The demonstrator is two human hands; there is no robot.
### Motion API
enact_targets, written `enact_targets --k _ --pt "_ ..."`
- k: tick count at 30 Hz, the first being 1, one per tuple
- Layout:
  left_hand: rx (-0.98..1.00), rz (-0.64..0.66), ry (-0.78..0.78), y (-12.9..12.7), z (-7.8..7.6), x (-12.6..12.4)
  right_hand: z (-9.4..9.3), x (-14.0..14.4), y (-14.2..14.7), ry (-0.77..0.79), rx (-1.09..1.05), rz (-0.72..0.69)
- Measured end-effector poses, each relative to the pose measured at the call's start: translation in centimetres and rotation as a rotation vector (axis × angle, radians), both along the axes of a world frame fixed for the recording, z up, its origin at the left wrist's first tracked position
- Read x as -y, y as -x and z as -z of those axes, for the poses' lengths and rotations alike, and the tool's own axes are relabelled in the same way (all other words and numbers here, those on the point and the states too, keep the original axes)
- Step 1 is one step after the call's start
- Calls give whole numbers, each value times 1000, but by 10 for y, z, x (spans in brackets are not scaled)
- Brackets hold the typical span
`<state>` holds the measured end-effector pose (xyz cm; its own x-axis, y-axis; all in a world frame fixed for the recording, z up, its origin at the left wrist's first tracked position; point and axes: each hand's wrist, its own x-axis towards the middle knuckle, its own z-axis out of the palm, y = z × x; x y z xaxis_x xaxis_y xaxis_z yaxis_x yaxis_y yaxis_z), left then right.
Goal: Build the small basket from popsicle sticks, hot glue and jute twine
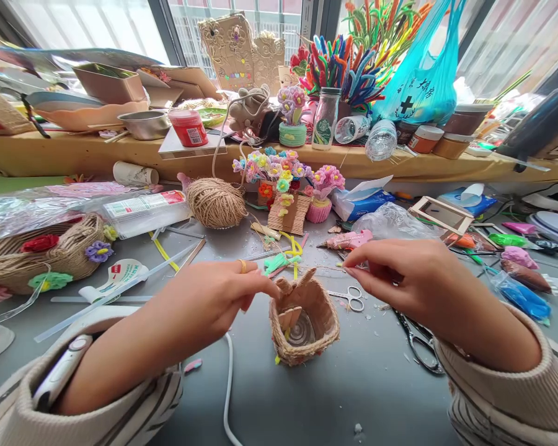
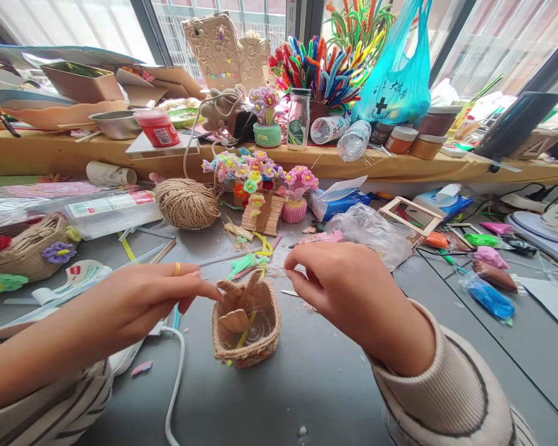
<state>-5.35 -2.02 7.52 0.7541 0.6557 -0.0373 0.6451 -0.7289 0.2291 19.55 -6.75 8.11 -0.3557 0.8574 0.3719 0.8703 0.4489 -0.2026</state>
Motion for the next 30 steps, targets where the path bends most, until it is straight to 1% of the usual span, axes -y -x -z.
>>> enact_targets --k 2,4,6,7,12,15,17,20,25,27,30 --pt "37 -54 -22 7 -3 -6 1 -1 0 -8 -4 40" --pt "5 -165 -37 10 -1 -16 1 -1 -1 -11 -14 68" --pt "-75 -287 -48 10 5 -27 0 -2 -1 -9 -28 95" --pt "-99 -311 -42 8 10 -32 0 -3 -1 -4 -33 111" --pt "-182 -324 -27 2 37 -51 1 -9 -5 40 -32 211" --pt "-218 -321 -43 2 46 -56 4 -16 -8 50 -49 271" --pt "-235 -324 -57 2 50 -57 6 -22 -11 48 -52 314" --pt "-260 -314 -66 1 55 -56 14 -31 -19 59 27 383" --pt "-315 -305 -68 1 61 -54 37 -42 -44 77 152 492" --pt "-337 -309 -62 2 61 -55 45 -46 -51 108 209 491" --pt "-354 -310 -51 2 62 -57 50 -57 -51 158 300 424"
